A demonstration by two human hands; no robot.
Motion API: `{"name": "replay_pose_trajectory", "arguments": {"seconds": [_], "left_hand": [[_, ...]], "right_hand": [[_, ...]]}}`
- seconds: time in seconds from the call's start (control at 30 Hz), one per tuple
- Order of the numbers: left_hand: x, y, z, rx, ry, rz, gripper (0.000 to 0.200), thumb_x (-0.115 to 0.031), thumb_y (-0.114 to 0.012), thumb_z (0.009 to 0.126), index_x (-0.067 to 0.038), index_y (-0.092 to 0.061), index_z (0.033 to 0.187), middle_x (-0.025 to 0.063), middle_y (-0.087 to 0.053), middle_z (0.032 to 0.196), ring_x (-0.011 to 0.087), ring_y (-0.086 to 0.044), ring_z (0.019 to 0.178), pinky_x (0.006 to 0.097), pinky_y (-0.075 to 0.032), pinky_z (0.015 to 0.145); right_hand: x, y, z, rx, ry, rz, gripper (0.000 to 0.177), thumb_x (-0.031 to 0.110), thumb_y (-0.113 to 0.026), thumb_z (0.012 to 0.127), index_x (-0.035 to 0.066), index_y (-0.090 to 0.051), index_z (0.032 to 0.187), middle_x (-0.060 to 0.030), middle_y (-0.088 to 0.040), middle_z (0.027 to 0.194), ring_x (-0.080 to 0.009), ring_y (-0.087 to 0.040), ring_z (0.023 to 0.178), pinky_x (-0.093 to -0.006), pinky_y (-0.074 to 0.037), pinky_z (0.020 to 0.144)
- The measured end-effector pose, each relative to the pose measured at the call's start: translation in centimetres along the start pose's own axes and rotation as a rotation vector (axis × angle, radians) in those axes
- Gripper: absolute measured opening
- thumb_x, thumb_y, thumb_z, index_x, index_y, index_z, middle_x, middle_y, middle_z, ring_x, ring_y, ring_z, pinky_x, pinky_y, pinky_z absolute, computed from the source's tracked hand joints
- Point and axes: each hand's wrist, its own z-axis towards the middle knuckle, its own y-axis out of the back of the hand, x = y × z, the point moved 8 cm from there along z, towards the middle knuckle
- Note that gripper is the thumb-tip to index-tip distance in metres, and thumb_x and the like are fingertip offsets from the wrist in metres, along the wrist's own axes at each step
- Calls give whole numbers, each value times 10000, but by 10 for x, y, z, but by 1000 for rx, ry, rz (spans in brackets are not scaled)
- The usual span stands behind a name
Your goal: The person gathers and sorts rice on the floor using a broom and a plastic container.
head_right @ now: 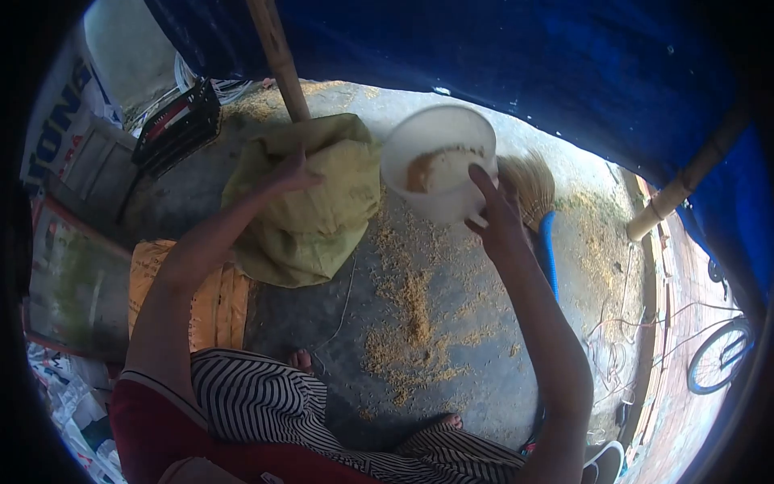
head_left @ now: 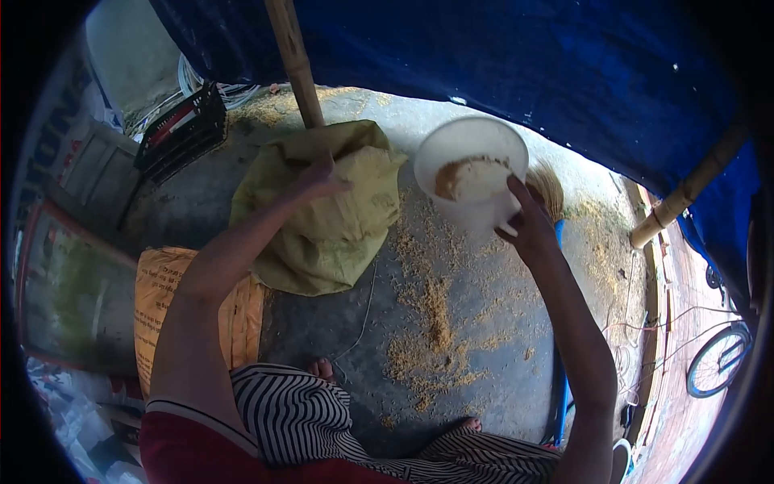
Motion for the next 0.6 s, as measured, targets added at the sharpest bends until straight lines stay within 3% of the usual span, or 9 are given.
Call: {"name": "replay_pose_trajectory", "arguments": {"seconds": [0.07, 0.13, 0.2, 0.23, 0.27, 0.3, 0.43, 0.53, 0.6], "left_hand": [[-2, -24, -26, 402, 100, 14, 622, -206, -641, 709, 43, -417, 1232, 259, -512, 1150, 352, -525, 1051, 383, -430, 879], [-49, -33, -66, 184, -533, -242, 538, -124, -589, 724, 27, -447, 1221, 231, -590, 1015, 324, -601, 913, 380, -476, 787], [-89, -36, -96, 655, -218, -160, 541, -98, -537, 765, -28, -412, 1287, 204, -574, 1024, 297, -582, 915, 407, -459, 767], [-94, -40, -99, 653, -220, -160, 541, -98, -537, 765, -28, -412, 1287, 204, -574, 1024, 297, -582, 915, 407, -459, 767], [-96, -43, -102, 648, -241, -88, 535, -74, -511, 763, -48, -415, 1289, 203, -585, 979, 307, -589, 868, 417, -465, 745], [-95, -44, -104, 642, -261, -16, 534, -50, -485, 762, -67, -418, 1291, 203, -596, 933, 317, -595, 820, 427, -470, 723], [-79, -46, -100, 478, -395, -1, 522, -39, -466, 765, -87, -432, 1283, 196, -603, 898, 343, -585, 800, 437, -470, 730], [-72, -36, -96, 419, -352, -77, 493, -30, -460, 764, -79, -455, 1254, 215, -597, 921, 355, -585, 830, 431, -466, 745], [-53, -36, -82, 339, -363, -203, 484, -27, -466, 759, -72, -460, 1241, 230, -599, 904, 365, -589, 832, 443, -464, 742]], "right_hand": [[16, -39, 7, -13, 103, -17, 862, 414, -748, 663, 166, -265, 1332, -136, -383, 1255, -261, -466, 1071, -470, -383, 872], [29, -76, 22, -42, 336, -169, 879, 369, -774, 650, 132, -266, 1328, -191, -367, 1259, -247, -471, 1077, -407, -431, 831], [39, -123, 18, -2, 654, -441, 897, 311, -801, 635, 106, -265, 1324, -250, -362, 1224, -265, -475, 1070, -345, -490, 796], [41, -143, 3, -107, 851, -672, 896, 291, -804, 622, 102, -275, 1320, -235, -358, 1198, -319, -449, 1084, -413, -473, 874], [40, -166, -9, -6, 949, -765, 938, 288, -809, 589, 143, -259, 1335, -242, -265, 1236, -399, -330, 1169, -476, -398, 947], [30, -184, -11, 18, 935, -887, 935, 190, -818, 562, 183, -285, 1330, -238, -256, 1241, -416, -345, 1150, -511, -383, 942], [-10, -220, -19, 279, 1163, -993, 961, 128, -822, 503, 204, -320, 1319, -245, -233, 1248, -456, -329, 1131, -539, -354, 951], [-5, -204, -21, 56, 1374, -1094, 971, 154, -821, 531, 204, -277, 1333, -233, -248, 1265, -447, -310, 1167, -505, -393, 924], [11, -176, -11, -23, 1231, -994, 944, 191, -815, 560, 186, -274, 1334, -233, -288, 1249, -420, -335, 1165, -489, -396, 918]]}}
